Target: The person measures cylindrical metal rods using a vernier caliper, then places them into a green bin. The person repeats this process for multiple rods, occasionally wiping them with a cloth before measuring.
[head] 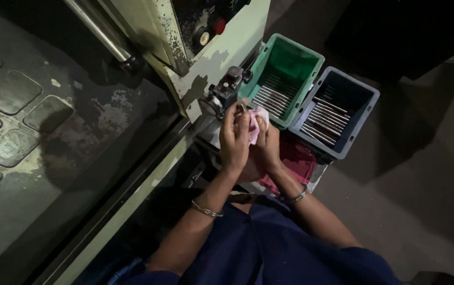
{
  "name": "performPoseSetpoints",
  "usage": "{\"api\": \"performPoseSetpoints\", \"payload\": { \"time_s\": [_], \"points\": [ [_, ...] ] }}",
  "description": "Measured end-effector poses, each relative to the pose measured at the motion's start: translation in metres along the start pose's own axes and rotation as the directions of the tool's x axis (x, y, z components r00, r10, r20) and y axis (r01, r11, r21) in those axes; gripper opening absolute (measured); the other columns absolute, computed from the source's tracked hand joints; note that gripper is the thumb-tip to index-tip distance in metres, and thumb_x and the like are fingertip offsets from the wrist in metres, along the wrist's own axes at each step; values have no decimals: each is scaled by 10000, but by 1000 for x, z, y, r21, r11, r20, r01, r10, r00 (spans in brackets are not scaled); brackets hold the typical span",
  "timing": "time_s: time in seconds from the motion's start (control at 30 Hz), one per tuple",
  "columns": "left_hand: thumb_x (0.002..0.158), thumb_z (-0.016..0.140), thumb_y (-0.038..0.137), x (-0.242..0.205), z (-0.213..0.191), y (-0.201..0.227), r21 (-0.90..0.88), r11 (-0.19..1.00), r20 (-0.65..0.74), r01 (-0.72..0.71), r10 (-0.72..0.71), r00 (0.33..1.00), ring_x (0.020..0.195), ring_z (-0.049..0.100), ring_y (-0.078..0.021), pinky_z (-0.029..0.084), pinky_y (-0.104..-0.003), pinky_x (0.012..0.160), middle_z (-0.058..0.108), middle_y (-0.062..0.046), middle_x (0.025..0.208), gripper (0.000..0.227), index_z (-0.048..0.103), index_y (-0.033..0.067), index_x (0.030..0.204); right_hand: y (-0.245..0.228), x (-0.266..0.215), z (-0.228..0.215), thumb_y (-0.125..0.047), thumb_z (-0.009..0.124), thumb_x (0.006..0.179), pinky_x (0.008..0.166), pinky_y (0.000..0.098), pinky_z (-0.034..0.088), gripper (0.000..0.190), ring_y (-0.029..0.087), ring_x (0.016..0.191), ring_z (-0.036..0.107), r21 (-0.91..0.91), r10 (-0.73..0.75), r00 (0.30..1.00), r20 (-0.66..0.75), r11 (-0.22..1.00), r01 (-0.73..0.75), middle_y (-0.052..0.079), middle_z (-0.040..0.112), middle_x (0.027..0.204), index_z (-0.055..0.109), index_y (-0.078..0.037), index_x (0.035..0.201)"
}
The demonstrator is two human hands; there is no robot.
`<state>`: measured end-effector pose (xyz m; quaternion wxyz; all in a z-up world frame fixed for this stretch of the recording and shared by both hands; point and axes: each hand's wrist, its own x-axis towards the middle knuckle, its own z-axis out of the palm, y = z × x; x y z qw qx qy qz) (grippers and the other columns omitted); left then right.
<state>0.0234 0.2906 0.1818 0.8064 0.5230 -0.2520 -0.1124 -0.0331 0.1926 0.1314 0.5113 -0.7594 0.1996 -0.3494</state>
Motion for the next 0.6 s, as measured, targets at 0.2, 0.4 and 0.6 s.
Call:
{"api": "performPoseSetpoints", "payload": {
  "time_s": [0.2,0.4,0.6],
  "points": [
    [1155,533,223,9,-10,14,12,997,64,75,-75,995,1146,690,-167,548,-317,1001,750,-104,1257,299,704,-11,1229,9,-6,2,-299,445,1127,766,264,509,384,96,873,598,244,78,986,148,963,-113,42,671,1009,630,22,1228],
    [1106,525,255,14,-20,10,-118,989,189,89,-66,980,1174,633,-135,485,-286,1078,678,-52,1255,349,608,63,1385,-9,-1,4,-341,414,1122,792,218,509,426,68,906,608,306,146,965,217,929,-209,19,660,1071,571,-17,1350],
    [1132,548,234,17,-25,0,-269,954,143,133,-97,985,1226,607,-168,454,-326,1122,680,-75,1288,283,661,6,1256,-27,4,3,-336,469,1110,606,258,445,388,105,700,554,310,287,897,337,865,-394,18,618,880,606,-18,1284]
  ]
}}
